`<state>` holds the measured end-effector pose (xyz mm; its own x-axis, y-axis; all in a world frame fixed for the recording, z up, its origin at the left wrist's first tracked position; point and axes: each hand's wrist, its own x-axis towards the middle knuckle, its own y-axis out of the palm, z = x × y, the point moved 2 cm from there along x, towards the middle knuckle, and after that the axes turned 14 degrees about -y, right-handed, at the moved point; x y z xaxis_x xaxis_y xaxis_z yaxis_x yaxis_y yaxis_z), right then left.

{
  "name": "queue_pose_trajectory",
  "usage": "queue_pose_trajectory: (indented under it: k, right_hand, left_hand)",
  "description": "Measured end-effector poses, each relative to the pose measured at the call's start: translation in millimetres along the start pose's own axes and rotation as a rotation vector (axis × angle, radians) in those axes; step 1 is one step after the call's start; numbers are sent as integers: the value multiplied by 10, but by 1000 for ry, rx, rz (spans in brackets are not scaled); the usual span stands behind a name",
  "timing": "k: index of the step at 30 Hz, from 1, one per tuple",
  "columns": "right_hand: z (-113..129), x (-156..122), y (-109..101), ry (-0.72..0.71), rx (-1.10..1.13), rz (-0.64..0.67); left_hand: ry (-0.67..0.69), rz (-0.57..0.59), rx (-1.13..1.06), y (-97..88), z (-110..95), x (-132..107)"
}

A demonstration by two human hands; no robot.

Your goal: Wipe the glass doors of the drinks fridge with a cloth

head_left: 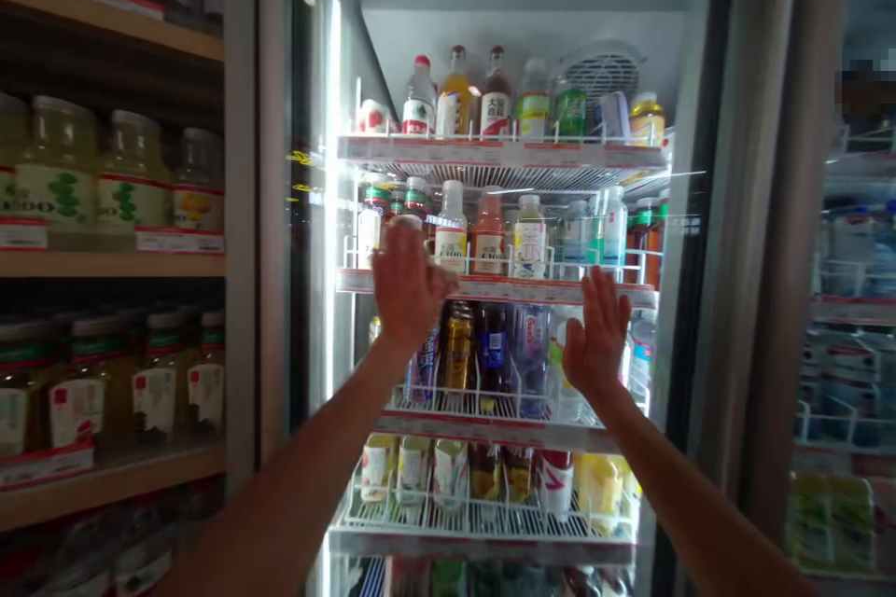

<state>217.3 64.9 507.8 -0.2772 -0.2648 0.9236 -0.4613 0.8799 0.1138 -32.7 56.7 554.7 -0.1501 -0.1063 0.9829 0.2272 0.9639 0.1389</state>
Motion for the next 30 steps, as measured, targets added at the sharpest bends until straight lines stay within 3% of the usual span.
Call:
queue_pose_trajectory:
  k: [3, 5, 7, 10, 12, 14, 18, 20, 22, 24, 26, 28, 30]
  right_hand:
    - [-16, -7, -14, -26, -17, -4]
    - [-32, -19, -31, -41, -19, 6]
    - [-42, -37, -45, -46, -18, 26]
    - [-38, -63, -49, -53, -25, 45]
    - [-27, -72, -39, -57, -34, 46]
    - [-16, -71, -35, -54, -40, 45]
    - [-38, -79, -79, 7, 13, 89]
    - [-83, -112, -116, 27, 72, 103]
    - [-123, -176, -144, -7, 137, 111]
    - [-113, -273, -159, -55, 185, 136]
    - [-20, -398, -164, -64, 212, 170]
    - [144, -534, -157, -30, 198, 169]
    - [319, -673, -127, 24, 146, 126]
  left_hand:
    - [476, 144, -31, 95, -641, -570]
    - [587, 218, -46, 62, -656, -799]
    - [487, 243, -38, -57, -284, -782]
    - [67, 124, 30, -250, 510, -484]
    - [-230, 24, 59, -302, 767, -387]
    - [-247, 31, 42, -286, 624, -519]
    - [336, 262, -30, -243, -55, -1249]
    - [424, 308, -3, -305, -26, -1519]
    - [267, 287, 75, -424, 295, -1592]
    - [-38, 204, 173, -546, 676, -1548]
    - [-287, 113, 230, -594, 831, -1523]
    - [-301, 118, 227, -532, 634, -1585]
    - [-78, 234, 202, -418, 223, -1725]
